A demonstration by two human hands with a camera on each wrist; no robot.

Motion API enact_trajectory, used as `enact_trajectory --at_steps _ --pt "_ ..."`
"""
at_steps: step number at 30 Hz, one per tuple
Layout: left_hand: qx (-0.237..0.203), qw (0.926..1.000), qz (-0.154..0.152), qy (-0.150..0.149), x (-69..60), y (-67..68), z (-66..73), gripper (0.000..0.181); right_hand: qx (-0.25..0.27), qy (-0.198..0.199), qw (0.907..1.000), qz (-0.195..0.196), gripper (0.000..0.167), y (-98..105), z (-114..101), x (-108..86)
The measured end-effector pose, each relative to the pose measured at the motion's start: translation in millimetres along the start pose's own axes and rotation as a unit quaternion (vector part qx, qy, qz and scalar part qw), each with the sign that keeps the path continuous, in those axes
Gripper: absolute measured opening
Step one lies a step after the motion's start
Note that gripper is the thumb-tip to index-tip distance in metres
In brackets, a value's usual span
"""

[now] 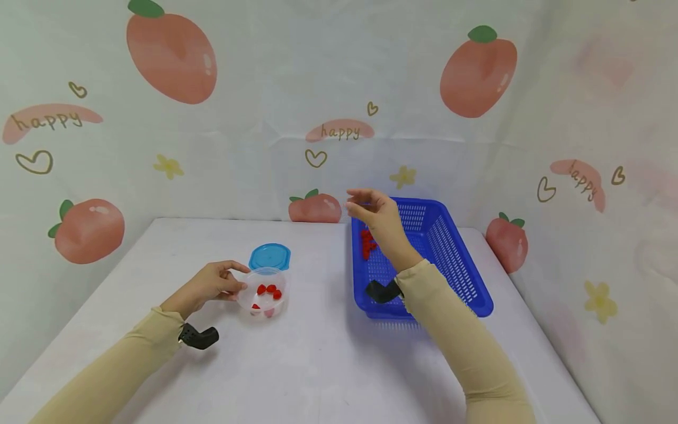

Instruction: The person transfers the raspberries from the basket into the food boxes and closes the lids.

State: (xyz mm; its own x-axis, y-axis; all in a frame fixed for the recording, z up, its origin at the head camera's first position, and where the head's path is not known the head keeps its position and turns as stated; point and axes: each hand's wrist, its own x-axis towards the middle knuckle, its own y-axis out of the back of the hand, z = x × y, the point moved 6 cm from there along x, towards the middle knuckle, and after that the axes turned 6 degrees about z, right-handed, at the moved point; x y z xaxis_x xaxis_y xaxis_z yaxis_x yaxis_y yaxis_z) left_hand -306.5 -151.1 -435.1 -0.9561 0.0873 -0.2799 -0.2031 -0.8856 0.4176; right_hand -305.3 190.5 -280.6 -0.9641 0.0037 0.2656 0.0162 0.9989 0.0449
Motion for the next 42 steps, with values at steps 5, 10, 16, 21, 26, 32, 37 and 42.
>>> enact_trajectory --at_steps 5,10,16,21,26,32,37,42 --pt "0.001 1.0000 0.006 0.004 0.7 0.4 -0.3 0.044 0.001 -0.015 0.9997 0.022 0.028 27.5 16.1 19.9" --pt "0.001 1.0000 0.007 0.001 0.4 -0.1 0.2 0.043 0.002 -0.024 0.9985 0.048 0.024 50.4 39.2 36.9" --pt "0.002 1.0000 0.008 0.004 -0.4 0.3 -0.4 0.043 -0.091 -0.066 0.9924 0.050 0.040 63.3 78.4 49.6" --pt "0.002 0.9999 0.010 0.004 0.2 0.7 -1.2 0.043 -0.142 -0.115 0.9829 0.023 0.045 65.8 109.2 53.3" --pt "0.000 1.0000 0.009 0.004 0.8 0.1 -1.7 0.044 -0.172 -0.147 0.9739 -0.015 0.045 67.3 128.9 53.0" --pt "0.000 0.9999 0.010 0.004 0.9 -1.0 -2.5 0.044 -0.209 -0.170 0.9614 -0.057 0.040 64.0 145.8 47.8" --pt "0.005 0.9999 0.010 0.004 -0.4 -0.1 -0.4 0.044 -0.246 -0.182 0.9484 -0.083 0.034 56.5 158.4 44.0" --pt "0.010 0.9999 0.010 0.005 -0.9 -0.2 1.4 0.044 -0.260 -0.193 0.9424 -0.085 0.029 51.3 165.2 42.4"
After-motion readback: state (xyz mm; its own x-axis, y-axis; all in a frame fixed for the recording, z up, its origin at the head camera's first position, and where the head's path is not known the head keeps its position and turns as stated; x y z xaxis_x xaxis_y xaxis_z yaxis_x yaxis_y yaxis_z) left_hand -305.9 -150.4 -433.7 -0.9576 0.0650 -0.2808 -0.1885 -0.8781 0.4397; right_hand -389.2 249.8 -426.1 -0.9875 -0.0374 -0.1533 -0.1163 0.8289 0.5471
